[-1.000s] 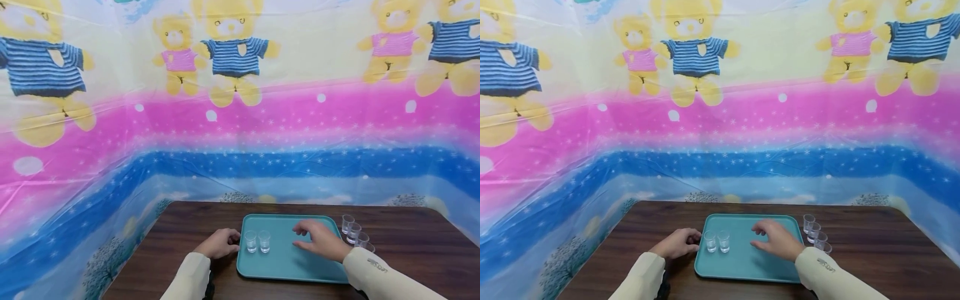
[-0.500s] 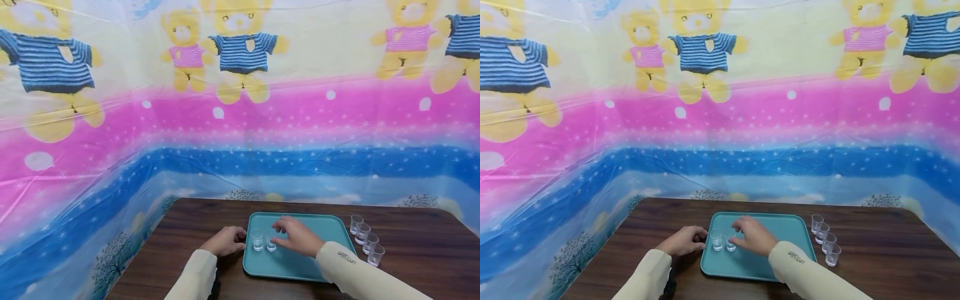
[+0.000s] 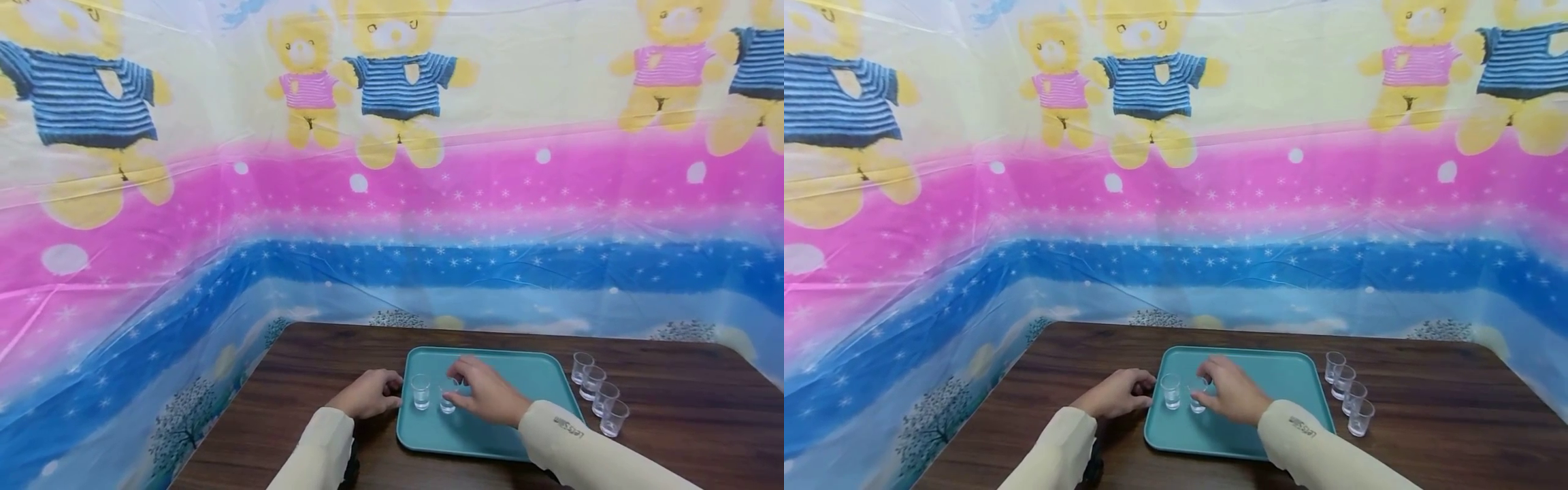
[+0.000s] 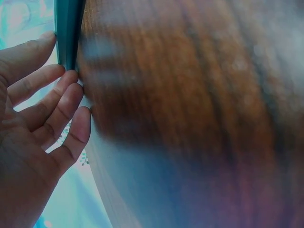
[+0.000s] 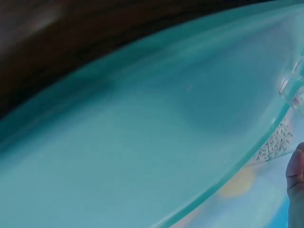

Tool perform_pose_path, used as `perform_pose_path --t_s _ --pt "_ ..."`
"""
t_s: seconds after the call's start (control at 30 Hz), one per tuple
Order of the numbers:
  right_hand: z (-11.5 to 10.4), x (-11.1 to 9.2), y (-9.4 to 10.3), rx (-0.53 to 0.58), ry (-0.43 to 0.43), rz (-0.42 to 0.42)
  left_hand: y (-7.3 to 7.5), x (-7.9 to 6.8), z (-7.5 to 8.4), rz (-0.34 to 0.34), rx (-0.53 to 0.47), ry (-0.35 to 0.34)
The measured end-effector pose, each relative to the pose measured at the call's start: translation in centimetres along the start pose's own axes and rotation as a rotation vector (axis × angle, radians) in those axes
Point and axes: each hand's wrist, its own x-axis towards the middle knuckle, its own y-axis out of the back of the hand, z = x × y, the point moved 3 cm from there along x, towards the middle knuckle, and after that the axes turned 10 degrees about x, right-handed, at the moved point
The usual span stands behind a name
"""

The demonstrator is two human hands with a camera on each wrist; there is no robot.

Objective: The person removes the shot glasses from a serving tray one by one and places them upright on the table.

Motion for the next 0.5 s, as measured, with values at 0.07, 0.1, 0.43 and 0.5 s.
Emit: perform_pose_path --t_s 0.07,0.1,0.43,0.5 --pt "0.2 -0.5 0.5 0.012 -0.007 -0.002 0.0 0.1 0.0 -0.001 -0.003 -0.003" --pt "0.2 -0.7 0.8 0.018 -0.012 -0.004 0.0 0.1 0.0 -0.001 -0.006 -0.005" --pt "1.5 -4.0 4.6 -0.040 -0.041 0.028 0.1 0.0 0.1 0.003 -0.027 -0.033" --pt "2.1 -4.9 5.3 -0.067 -0.052 0.042 0.1 0.0 0.2 0.002 -0.029 -0.035"
